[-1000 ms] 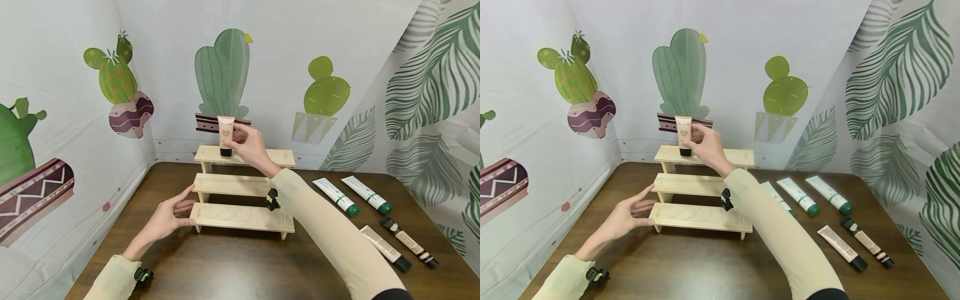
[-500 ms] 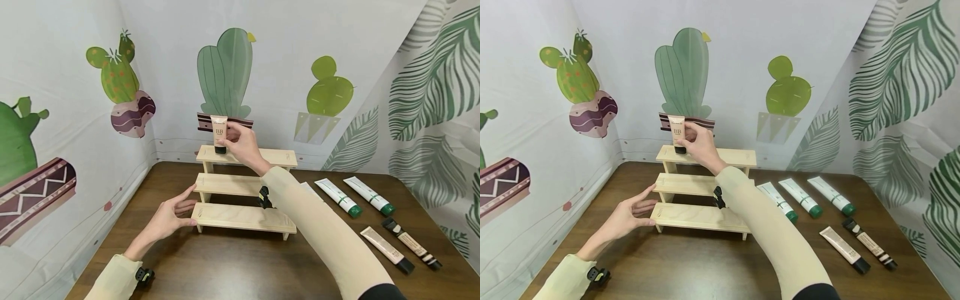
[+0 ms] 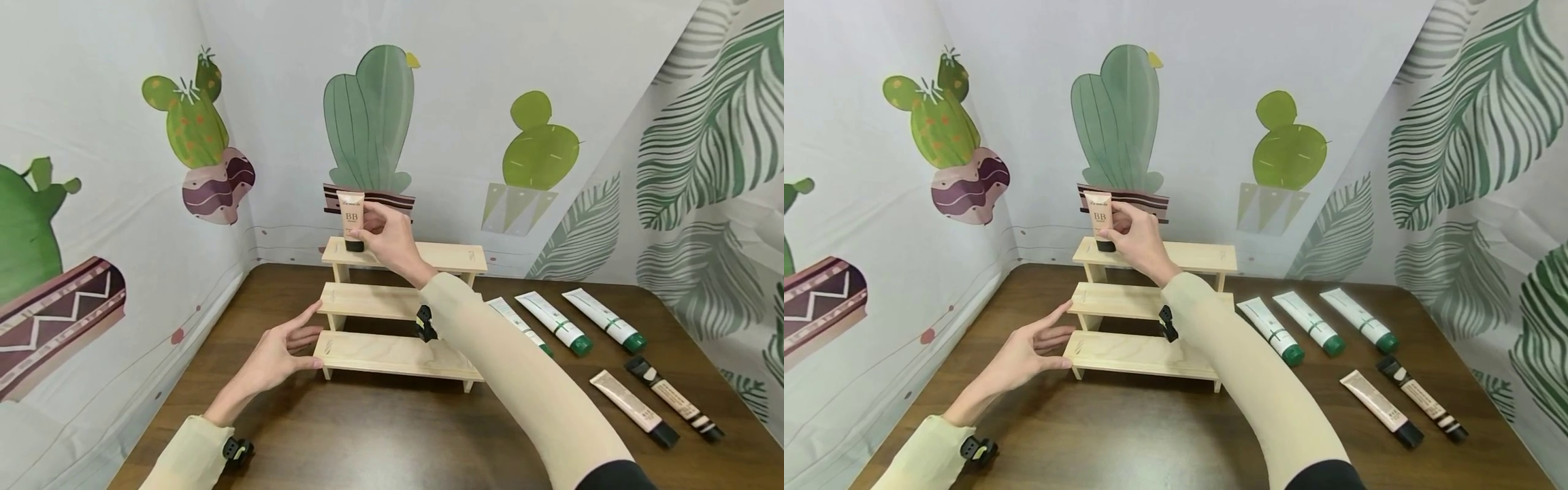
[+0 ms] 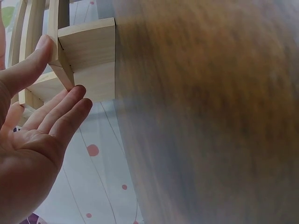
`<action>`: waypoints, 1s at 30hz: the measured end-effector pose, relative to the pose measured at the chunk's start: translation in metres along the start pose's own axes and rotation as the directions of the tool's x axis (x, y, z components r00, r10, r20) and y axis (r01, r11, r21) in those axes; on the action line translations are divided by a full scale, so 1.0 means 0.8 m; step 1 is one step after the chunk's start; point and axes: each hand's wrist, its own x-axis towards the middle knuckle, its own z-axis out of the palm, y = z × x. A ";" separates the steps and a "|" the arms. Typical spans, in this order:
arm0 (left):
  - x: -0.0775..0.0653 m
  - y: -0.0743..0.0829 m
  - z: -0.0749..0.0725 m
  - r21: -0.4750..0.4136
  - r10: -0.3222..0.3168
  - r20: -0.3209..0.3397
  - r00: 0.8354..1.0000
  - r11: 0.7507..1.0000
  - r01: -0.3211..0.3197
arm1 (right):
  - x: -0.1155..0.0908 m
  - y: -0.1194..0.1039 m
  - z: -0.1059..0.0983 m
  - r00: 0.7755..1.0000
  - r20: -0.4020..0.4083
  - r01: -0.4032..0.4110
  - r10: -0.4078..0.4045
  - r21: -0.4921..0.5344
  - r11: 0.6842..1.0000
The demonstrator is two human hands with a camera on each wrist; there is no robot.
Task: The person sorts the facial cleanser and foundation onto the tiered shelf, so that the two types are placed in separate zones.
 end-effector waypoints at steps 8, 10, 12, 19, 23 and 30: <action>-0.001 0.000 -0.001 -0.003 0.004 -0.001 1.000 1.000 -0.004 | -0.001 0.002 0.003 1.000 0.012 0.005 -0.005 0.006 1.000; 0.000 0.000 -0.001 -0.003 0.007 0.000 1.000 1.000 -0.007 | -0.001 0.003 0.002 1.000 0.016 0.012 -0.012 0.001 1.000; 0.000 0.001 -0.001 -0.002 0.010 -0.001 1.000 1.000 -0.010 | -0.002 0.003 0.000 1.000 0.023 0.013 -0.013 -0.003 1.000; -0.001 0.000 0.001 -0.005 0.008 0.000 1.000 1.000 -0.008 | -0.001 0.004 -0.003 0.999 0.040 0.001 -0.001 -0.019 1.000; 0.000 0.000 0.000 -0.006 0.013 -0.002 1.000 1.000 -0.013 | 0.000 0.004 -0.004 0.999 0.040 -0.002 0.003 -0.027 1.000; 0.000 0.001 0.000 -0.003 0.014 0.001 1.000 1.000 -0.014 | -0.002 0.002 -0.007 0.998 0.053 -0.027 0.030 -0.043 0.999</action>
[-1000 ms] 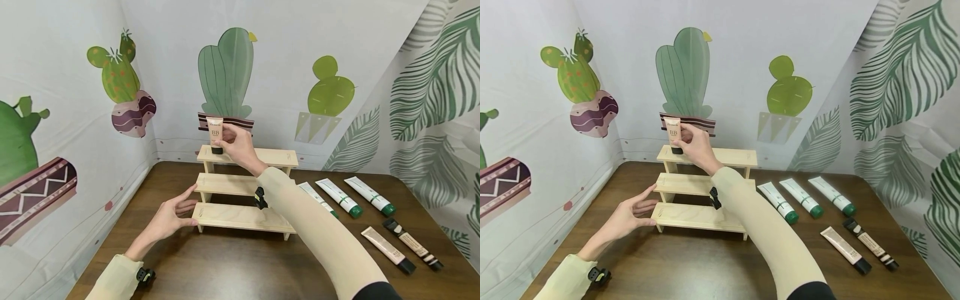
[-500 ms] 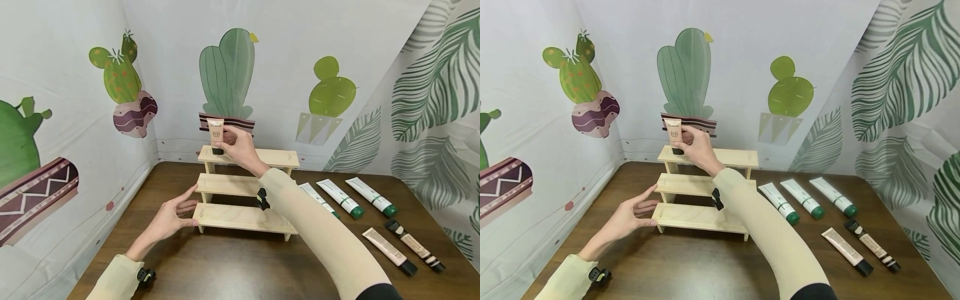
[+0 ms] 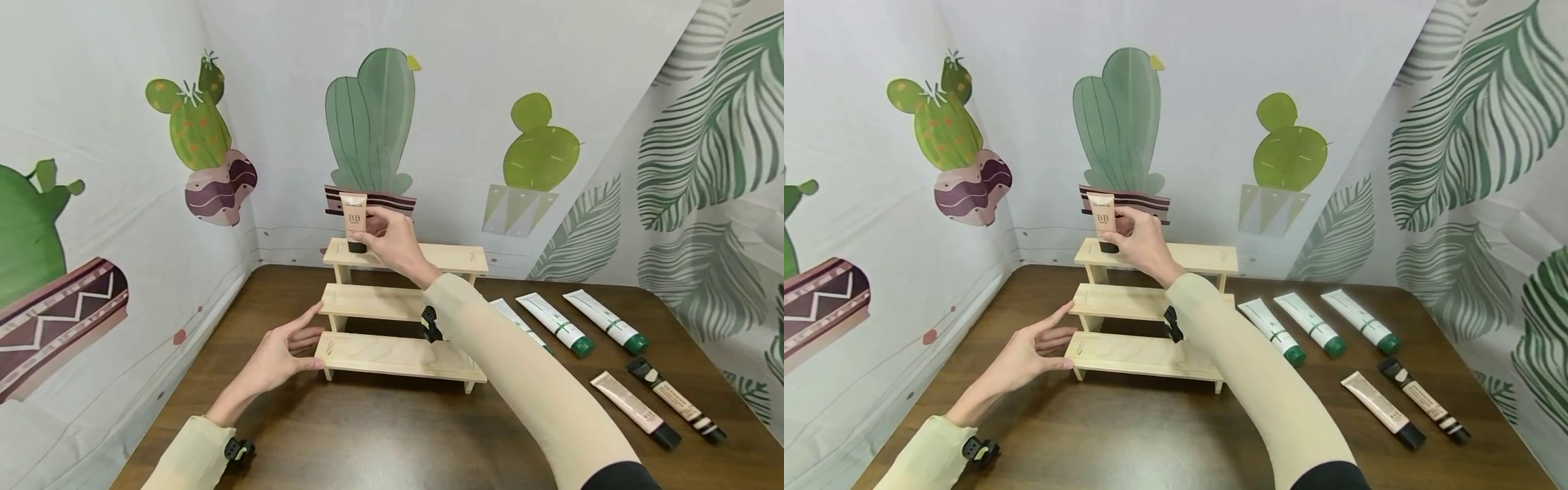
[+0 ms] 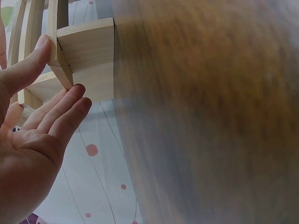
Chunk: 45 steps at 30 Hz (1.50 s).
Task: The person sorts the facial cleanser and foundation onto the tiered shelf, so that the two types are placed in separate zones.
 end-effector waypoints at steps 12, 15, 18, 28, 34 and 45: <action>0.000 0.000 0.000 0.002 0.001 0.000 1.000 1.000 -0.001 | -0.001 0.003 -0.002 1.000 0.028 -0.011 0.012 -0.022 1.000; 0.001 0.000 -0.001 -0.004 0.003 0.003 1.000 1.000 -0.003 | -0.001 0.003 -0.002 1.000 0.025 -0.015 0.016 -0.026 1.000; 0.001 0.000 -0.001 -0.007 0.003 0.002 1.000 1.000 -0.003 | 0.000 0.002 -0.001 1.000 0.021 -0.013 0.014 -0.031 0.999; 0.000 0.001 -0.001 0.005 -0.003 0.000 1.000 1.000 0.003 | -0.002 0.003 0.001 1.000 0.020 -0.015 0.016 -0.041 0.999; 0.001 0.000 -0.002 0.006 0.000 0.002 1.000 1.000 0.000 | -0.002 0.006 0.001 1.000 0.009 0.001 -0.001 -0.022 1.000; 0.000 -0.001 -0.001 -0.007 -0.004 0.006 1.000 1.000 0.004 | -0.015 0.008 -0.016 1.000 0.012 0.007 -0.007 -0.034 0.999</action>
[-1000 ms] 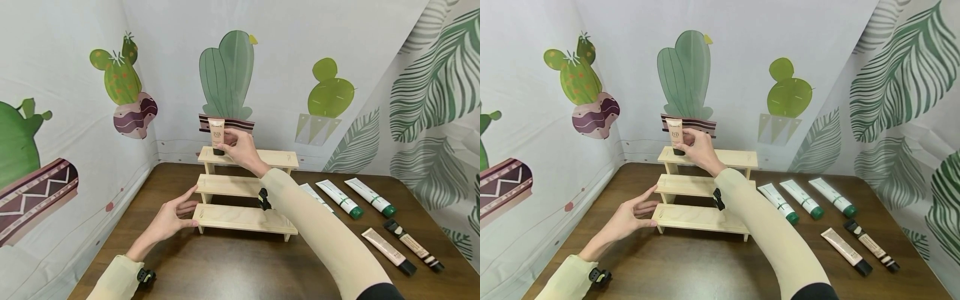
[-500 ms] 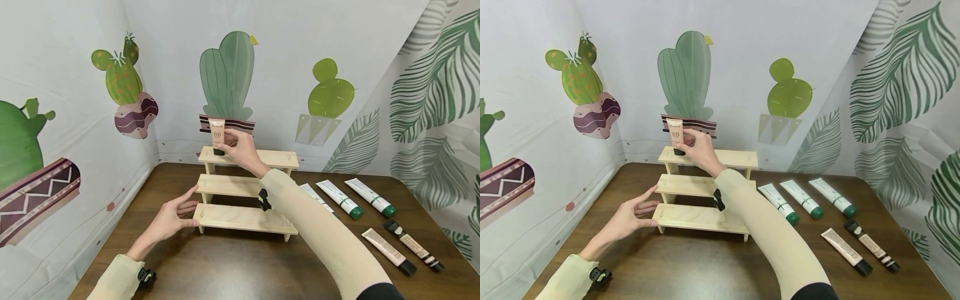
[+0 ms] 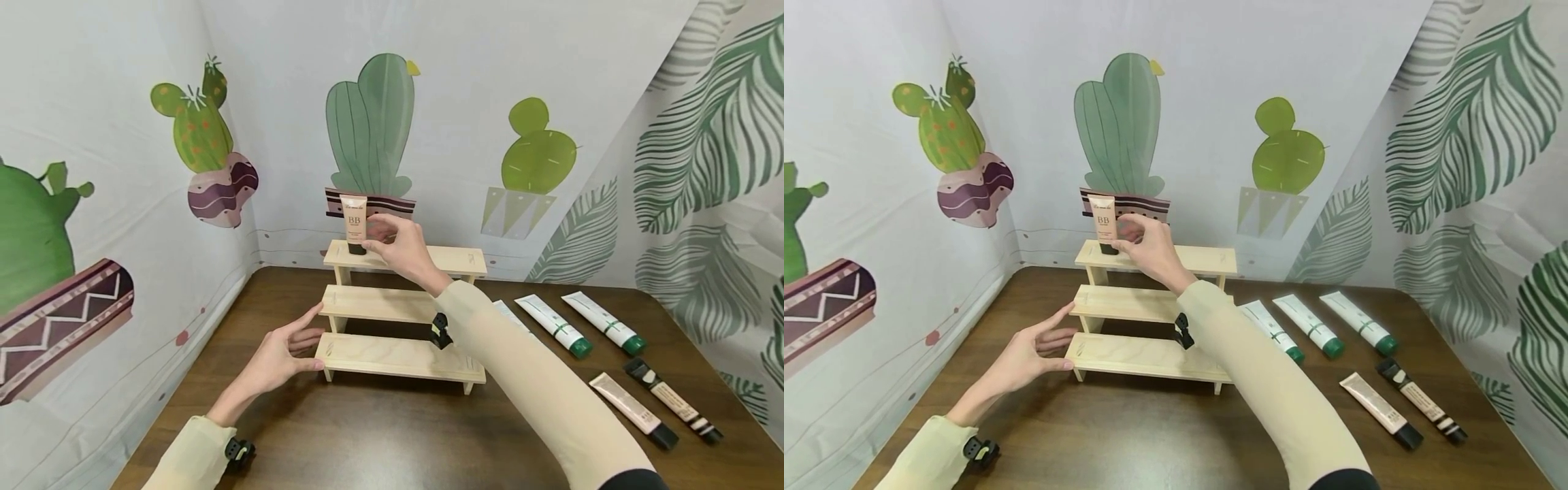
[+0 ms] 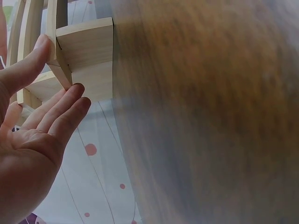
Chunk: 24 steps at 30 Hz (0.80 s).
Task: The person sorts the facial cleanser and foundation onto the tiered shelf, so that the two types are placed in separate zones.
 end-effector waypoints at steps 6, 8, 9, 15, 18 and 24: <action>0.002 0.003 0.000 0.002 0.000 -0.010 1.000 1.000 0.000 | -0.012 0.004 -0.024 1.000 -0.015 0.019 -0.018 0.013 1.000; 0.002 0.003 0.001 0.003 -0.006 -0.011 1.000 1.000 0.006 | -0.019 0.004 -0.032 1.000 -0.015 0.016 -0.015 0.010 1.000; 0.002 0.003 0.001 0.003 -0.009 -0.010 1.000 1.000 0.009 | -0.023 0.004 -0.036 1.000 -0.013 0.011 -0.011 0.011 1.000; 0.000 0.002 0.003 0.004 -0.014 -0.009 1.000 1.000 0.014 | -0.051 0.003 -0.061 1.000 -0.016 -0.004 0.004 0.012 1.000; -0.001 0.001 0.003 0.008 -0.008 -0.011 1.000 1.000 0.008 | -0.067 0.001 -0.074 0.999 -0.034 0.009 -0.008 0.034 0.999; -0.003 0.000 0.001 0.019 -0.004 -0.006 1.000 1.000 0.004 | -0.101 -0.006 -0.094 0.999 -0.040 0.030 -0.028 0.070 0.997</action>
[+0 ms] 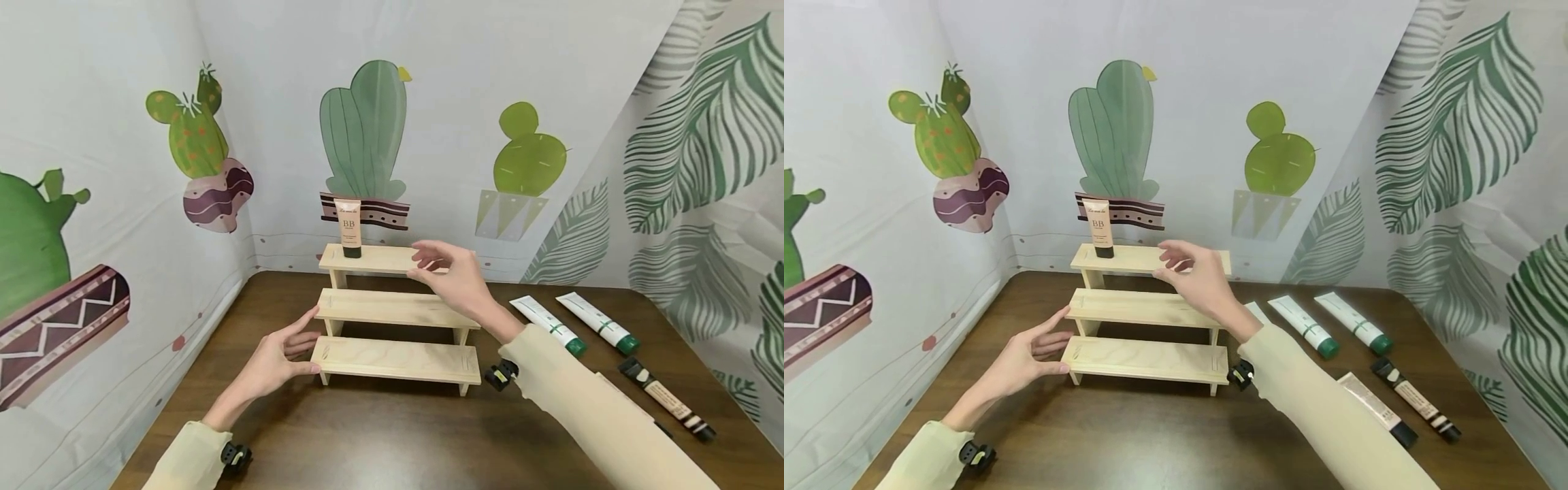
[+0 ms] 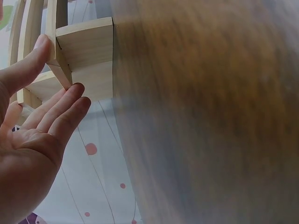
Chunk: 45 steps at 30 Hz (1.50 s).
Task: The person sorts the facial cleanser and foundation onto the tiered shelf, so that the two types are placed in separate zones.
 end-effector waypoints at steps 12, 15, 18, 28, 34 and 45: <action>0.001 0.001 0.000 0.008 0.002 0.001 1.000 1.000 -0.002 | -0.077 0.007 -0.035 0.999 -0.037 -0.014 0.011 -0.082 0.997; 0.000 0.001 0.003 0.003 -0.004 0.005 1.000 1.000 0.004 | -0.100 0.009 -0.048 0.999 -0.047 -0.001 -0.004 -0.093 0.996; -0.002 0.001 0.005 -0.015 -0.014 0.007 1.000 1.000 0.014 | -0.121 0.014 -0.062 0.998 -0.062 -0.003 -0.003 -0.105 0.995; 0.003 0.002 0.000 -0.040 0.007 0.022 1.000 0.999 -0.006 | -0.180 0.030 -0.105 0.990 -0.121 -0.099 0.076 -0.195 0.976; 0.002 0.004 -0.001 -0.029 0.004 0.015 1.000 1.000 -0.004 | -0.207 0.040 -0.125 0.985 -0.138 -0.138 0.102 -0.279 0.950; 0.001 0.003 0.000 -0.041 0.015 0.004 1.000 0.999 -0.015 | -0.266 0.061 -0.167 0.975 -0.151 -0.213 0.166 -0.393 0.895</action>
